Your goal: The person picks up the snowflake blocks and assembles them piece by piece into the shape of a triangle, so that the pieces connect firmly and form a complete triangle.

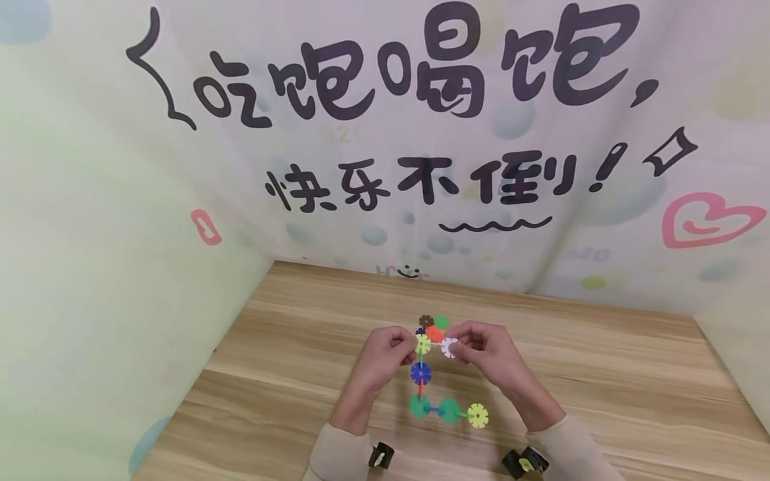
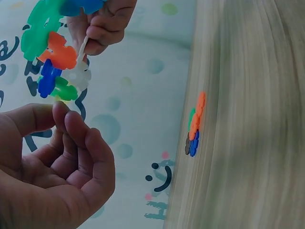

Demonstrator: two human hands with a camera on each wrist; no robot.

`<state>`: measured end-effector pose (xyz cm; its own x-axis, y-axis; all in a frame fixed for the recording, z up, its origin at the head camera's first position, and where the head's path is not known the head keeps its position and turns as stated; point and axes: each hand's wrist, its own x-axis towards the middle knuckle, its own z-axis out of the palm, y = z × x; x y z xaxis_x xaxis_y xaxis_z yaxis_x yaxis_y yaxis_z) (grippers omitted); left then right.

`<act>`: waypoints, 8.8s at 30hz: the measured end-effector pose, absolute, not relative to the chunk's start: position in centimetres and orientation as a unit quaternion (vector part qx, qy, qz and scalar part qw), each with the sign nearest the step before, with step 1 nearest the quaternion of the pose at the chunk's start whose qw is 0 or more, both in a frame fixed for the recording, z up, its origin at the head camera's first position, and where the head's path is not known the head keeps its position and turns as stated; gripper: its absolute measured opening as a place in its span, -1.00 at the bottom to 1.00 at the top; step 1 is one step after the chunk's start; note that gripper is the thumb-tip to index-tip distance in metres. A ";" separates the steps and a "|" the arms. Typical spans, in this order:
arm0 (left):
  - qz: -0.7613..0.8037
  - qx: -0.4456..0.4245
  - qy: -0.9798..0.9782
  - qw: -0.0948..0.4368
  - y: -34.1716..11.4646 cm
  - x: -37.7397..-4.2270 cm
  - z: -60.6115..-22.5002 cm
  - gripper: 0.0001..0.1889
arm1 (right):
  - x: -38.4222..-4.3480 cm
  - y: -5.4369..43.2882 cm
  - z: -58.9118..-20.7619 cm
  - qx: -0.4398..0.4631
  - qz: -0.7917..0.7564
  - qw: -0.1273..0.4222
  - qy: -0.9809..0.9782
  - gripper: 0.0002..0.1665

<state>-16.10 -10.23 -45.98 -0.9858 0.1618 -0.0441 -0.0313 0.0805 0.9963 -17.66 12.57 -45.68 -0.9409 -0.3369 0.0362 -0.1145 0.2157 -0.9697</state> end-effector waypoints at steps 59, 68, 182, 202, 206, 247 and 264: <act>0.633 0.087 0.758 0.133 -11.9 -15.9 -45.3 -0.75 | -23.6 12.2 -53.0 0.013 -0.579 0.113 0.807 -0.62; 0.632 0.085 0.758 0.133 -12.0 -15.9 -45.4 -0.75 | -23.6 12.2 -53.3 -0.024 -0.530 0.108 0.841 -0.63; 0.632 0.077 0.761 0.126 -12.2 -16.3 -46.0 -0.71 | -16.8 13.4 -47.4 -0.108 -0.646 0.086 0.751 -0.71; 0.630 0.080 0.761 0.132 -12.0 -16.2 -46.1 -0.76 | -16.6 12.9 -47.6 -0.092 -0.627 0.023 0.773 -0.85; 0.628 0.095 0.758 0.148 -12.3 -16.3 -46.2 -0.74 | -16.9 13.2 -48.0 -0.102 -0.646 0.032 0.756 -0.85; 0.578 0.187 0.769 0.198 -11.9 -16.4 -46.7 -0.88 | -21.7 13.9 -49.4 -0.167 -0.586 0.137 0.781 -0.69; 0.592 0.171 0.758 0.213 -12.6 -16.3 -46.8 -0.88 | -26.1 12.4 -53.2 -0.074 -0.557 0.170 0.810 -0.65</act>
